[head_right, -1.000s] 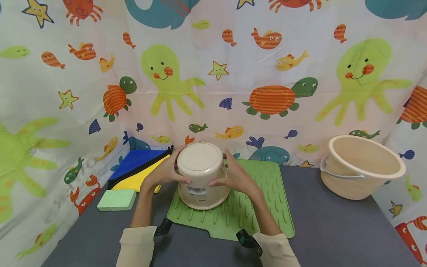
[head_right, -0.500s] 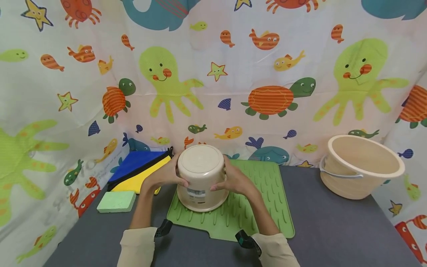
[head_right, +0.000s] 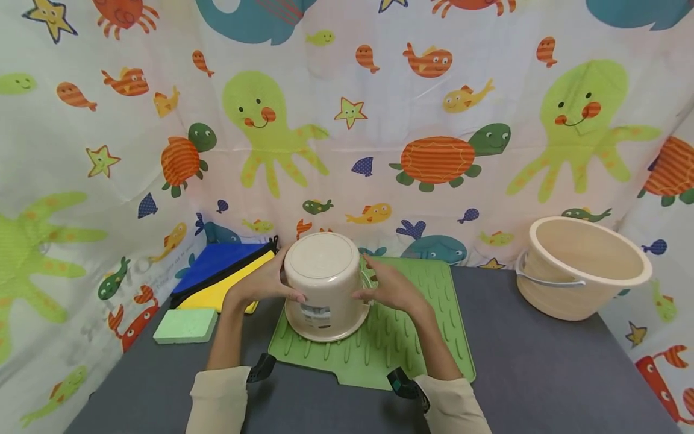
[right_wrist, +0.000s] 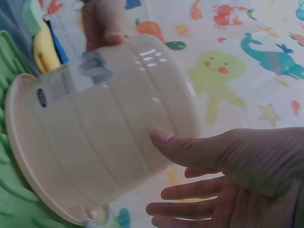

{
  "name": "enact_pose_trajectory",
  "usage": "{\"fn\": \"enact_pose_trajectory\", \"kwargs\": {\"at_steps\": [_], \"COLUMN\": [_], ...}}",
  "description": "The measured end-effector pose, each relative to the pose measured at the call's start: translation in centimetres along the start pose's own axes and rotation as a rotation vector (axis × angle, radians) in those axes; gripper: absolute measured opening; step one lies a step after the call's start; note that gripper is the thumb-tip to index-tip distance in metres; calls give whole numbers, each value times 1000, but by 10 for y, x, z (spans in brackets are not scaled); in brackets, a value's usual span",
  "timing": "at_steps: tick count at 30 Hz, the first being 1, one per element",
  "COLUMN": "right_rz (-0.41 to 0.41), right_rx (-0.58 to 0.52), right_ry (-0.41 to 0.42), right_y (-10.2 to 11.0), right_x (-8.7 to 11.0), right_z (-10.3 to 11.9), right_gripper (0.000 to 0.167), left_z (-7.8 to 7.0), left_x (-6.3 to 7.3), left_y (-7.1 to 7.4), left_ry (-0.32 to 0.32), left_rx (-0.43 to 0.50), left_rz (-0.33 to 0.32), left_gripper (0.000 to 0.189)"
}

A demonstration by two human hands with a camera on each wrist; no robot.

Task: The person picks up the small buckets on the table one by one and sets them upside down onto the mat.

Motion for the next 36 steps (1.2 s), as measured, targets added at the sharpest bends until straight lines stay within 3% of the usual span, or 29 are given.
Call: {"fn": "enact_pose_trajectory", "kwargs": {"at_steps": [2, 10, 14, 18, 23, 27, 30, 36], "right_rz": [-20, -166, -292, -476, -672, -847, -1006, -1253], "right_rx": [36, 99, 112, 92, -83, -401, -655, -880], "right_ry": [-31, -19, -23, -32, 4, 99, 137, 30], "right_y": [7, 41, 58, 73, 88, 97, 103, 118], "right_x": [6, 38, 61, 79, 98, 112, 123, 147], "right_z": [0, 4, 2, -5, -20, -28, -30, -42], "right_gripper": [89, 66, 56, 45, 33, 14, 10, 3], "left_z": [0, -1, -1, -1, 0, 0, 0, -2], "left_x": [0, -1, -1, -1, -1, 1, 2, 1], "left_y": [0, 1, 0, 1, 1, 1, 1, 1], "left_ry": [11, -6, 1, -21, -20, 1, 17, 3], "left_rx": [2, 7, 5, 2, 5, 19, 23, 19], "left_rz": [0, 10, 22, 26, 24, 22, 18, 24], "left_gripper": [128, 127, 128, 129, 128, 127, 128, 129]}}
Point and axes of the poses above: each hand's wrist, its own x-axis away from the middle knuckle, its own y-axis out of the back of the hand, z = x × y, the point moved 1 cm from there along -x, towards the middle knuckle, and after that the axes turned 8 degrees about z, right-handed, at the moved point
